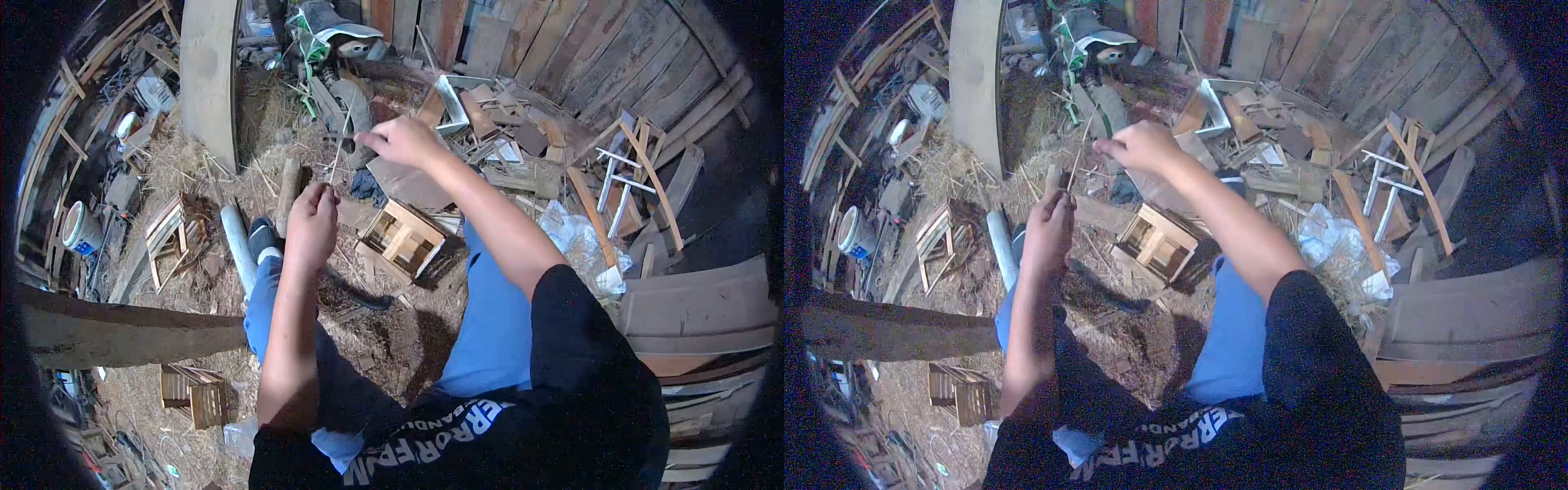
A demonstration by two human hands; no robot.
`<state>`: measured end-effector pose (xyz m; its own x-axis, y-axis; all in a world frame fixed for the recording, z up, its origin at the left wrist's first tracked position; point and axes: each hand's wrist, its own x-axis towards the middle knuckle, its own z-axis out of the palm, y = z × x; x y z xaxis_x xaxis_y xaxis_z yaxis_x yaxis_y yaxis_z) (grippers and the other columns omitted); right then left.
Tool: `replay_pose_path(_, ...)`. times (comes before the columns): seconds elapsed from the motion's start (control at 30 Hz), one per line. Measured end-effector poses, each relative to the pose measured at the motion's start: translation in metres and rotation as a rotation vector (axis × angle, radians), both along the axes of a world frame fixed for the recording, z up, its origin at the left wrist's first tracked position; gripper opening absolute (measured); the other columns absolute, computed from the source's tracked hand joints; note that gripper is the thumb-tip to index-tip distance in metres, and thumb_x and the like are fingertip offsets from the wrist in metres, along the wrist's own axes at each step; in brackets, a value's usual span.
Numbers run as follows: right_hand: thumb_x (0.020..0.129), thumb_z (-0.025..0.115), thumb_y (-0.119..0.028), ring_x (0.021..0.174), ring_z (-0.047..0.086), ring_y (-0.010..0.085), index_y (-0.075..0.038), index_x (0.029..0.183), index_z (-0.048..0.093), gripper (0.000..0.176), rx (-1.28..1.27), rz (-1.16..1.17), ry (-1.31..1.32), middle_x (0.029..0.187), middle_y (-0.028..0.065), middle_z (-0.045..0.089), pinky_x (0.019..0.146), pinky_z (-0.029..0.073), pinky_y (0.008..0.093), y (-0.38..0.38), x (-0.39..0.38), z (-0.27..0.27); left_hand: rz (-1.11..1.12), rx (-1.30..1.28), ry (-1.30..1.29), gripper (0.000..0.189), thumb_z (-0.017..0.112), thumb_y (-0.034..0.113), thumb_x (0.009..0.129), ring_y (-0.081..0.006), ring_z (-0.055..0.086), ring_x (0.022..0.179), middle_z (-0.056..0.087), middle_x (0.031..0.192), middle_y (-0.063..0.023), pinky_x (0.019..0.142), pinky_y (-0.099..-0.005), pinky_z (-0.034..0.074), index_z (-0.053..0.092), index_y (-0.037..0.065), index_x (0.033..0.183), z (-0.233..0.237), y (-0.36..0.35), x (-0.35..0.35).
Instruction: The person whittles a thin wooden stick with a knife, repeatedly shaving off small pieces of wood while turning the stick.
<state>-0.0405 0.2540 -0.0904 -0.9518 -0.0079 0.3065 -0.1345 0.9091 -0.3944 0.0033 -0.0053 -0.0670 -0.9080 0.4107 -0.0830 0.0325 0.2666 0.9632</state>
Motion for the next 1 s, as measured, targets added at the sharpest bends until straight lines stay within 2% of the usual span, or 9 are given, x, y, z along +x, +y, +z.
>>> replay_pose_path(0.13, 0.096, 0.045, -0.073, 0.076, 0.071, 0.0405, -0.013, 0.080, 0.077, 0.070, 0.043, 0.155, 0.079, 0.075, 0.0176, 0.072, 0.071, 0.057, 0.0499, -0.031, 0.028, 0.002, -0.036, 0.033, 0.185, 0.017, 0.052, 0.014, 0.104, -0.0120, 0.052, 0.073, 0.056, 0.080, -0.0045, 0.066, -0.0293, 0.045, 0.059, -0.001, 0.096, -0.018, -0.006, -0.011)
replay_pose_path(0.23, 0.097, 0.053, -0.066, 0.070, 0.068, 0.0399, -0.008, 0.081, 0.076, 0.064, 0.005, -0.068, -0.016, 0.069, 0.0180, 0.067, 0.066, 0.053, 0.0490, 0.002, 0.004, 0.012, -0.069, -0.010, 0.104, 0.019, 0.052, 0.014, 0.104, -0.0131, 0.052, 0.074, 0.056, 0.080, -0.0059, 0.069, -0.0308, 0.046, 0.058, -0.002, 0.095, -0.014, -0.008, -0.005)
replay_pose_path(0.37, 0.098, 0.052, -0.065, 0.064, 0.067, 0.0391, -0.004, 0.076, 0.071, 0.068, 0.013, 0.198, 0.173, 0.066, 0.0205, 0.064, 0.062, 0.050, 0.0478, -0.029, 0.030, 0.001, -0.082, -0.048, 0.155, 0.018, 0.050, 0.013, 0.103, -0.0137, 0.053, 0.074, 0.058, 0.080, -0.0067, 0.068, -0.0315, 0.046, 0.059, -0.001, 0.095, -0.004, -0.011, 0.003)
replay_pose_path(0.47, 0.097, 0.049, -0.068, 0.072, 0.070, 0.0418, -0.008, 0.079, 0.076, 0.069, 0.007, -0.075, -0.040, 0.072, 0.0202, 0.070, 0.069, 0.055, 0.0510, 0.007, 0.005, 0.012, -0.088, -0.023, 0.200, 0.019, 0.050, 0.014, 0.102, -0.0149, 0.055, 0.075, 0.059, 0.081, -0.0076, 0.069, -0.0317, 0.046, 0.060, -0.001, 0.096, -0.017, -0.012, -0.003)
replay_pose_path(0.53, 0.097, 0.048, -0.070, 0.077, 0.071, 0.0409, -0.009, 0.083, 0.078, 0.070, -0.196, -0.027, -0.057, 0.078, 0.0199, 0.072, 0.073, 0.056, 0.0498, -0.004, 0.008, 0.004, -0.037, 0.031, 0.215, 0.019, 0.050, 0.013, 0.103, -0.0139, 0.053, 0.070, 0.056, 0.075, -0.0064, 0.066, -0.0319, 0.045, 0.059, -0.001, 0.094, -0.013, -0.006, 0.004)
replay_pose_path(0.6, 0.098, 0.045, -0.070, 0.080, 0.072, 0.0401, -0.008, 0.085, 0.077, 0.071, 0.062, 0.135, 0.086, 0.082, 0.0194, 0.073, 0.074, 0.055, 0.0504, -0.016, 0.025, 0.002, -0.091, -0.004, 0.220, 0.019, 0.049, 0.014, 0.103, -0.0123, 0.052, 0.069, 0.055, 0.074, -0.0055, 0.065, -0.0314, 0.045, 0.058, -0.001, 0.094, -0.014, -0.011, 0.003)
replay_pose_path(0.67, 0.098, 0.045, -0.069, 0.080, 0.072, 0.0401, -0.008, 0.085, 0.077, 0.070, -0.143, -0.140, -0.126, 0.083, 0.0190, 0.074, 0.075, 0.055, 0.0510, 0.010, 0.002, -0.004, -0.107, -0.044, 0.103, 0.019, 0.051, 0.013, 0.103, -0.0108, 0.052, 0.071, 0.054, 0.075, -0.0045, 0.065, -0.0303, 0.045, 0.058, -0.001, 0.093, -0.012, -0.010, 0.002)
replay_pose_path(0.83, 0.097, 0.043, -0.074, 0.075, 0.070, 0.0412, -0.006, 0.074, 0.071, 0.077, -0.085, 0.055, -0.009, 0.074, 0.0216, 0.069, 0.074, 0.055, 0.0503, 0.006, 0.023, 0.001, -0.050, 0.062, 0.135, 0.021, 0.051, 0.014, 0.103, -0.0167, 0.061, 0.078, 0.064, 0.081, -0.0139, 0.072, -0.0339, 0.049, 0.060, -0.004, 0.099, -0.023, -0.002, 0.005)
replay_pose_path(1.0, 0.096, 0.052, -0.068, 0.071, 0.069, 0.0399, -0.008, 0.080, 0.076, 0.066, -0.174, -0.042, -0.010, 0.072, 0.0199, 0.069, 0.068, 0.054, 0.0497, 0.015, 0.013, 0.003, -0.070, -0.129, 0.356, 0.013, 0.055, 0.009, 0.097, -0.0266, 0.062, 0.070, 0.059, 0.077, -0.0211, 0.069, -0.0379, 0.049, 0.061, -0.002, 0.097, -0.012, 0.002, 0.005)
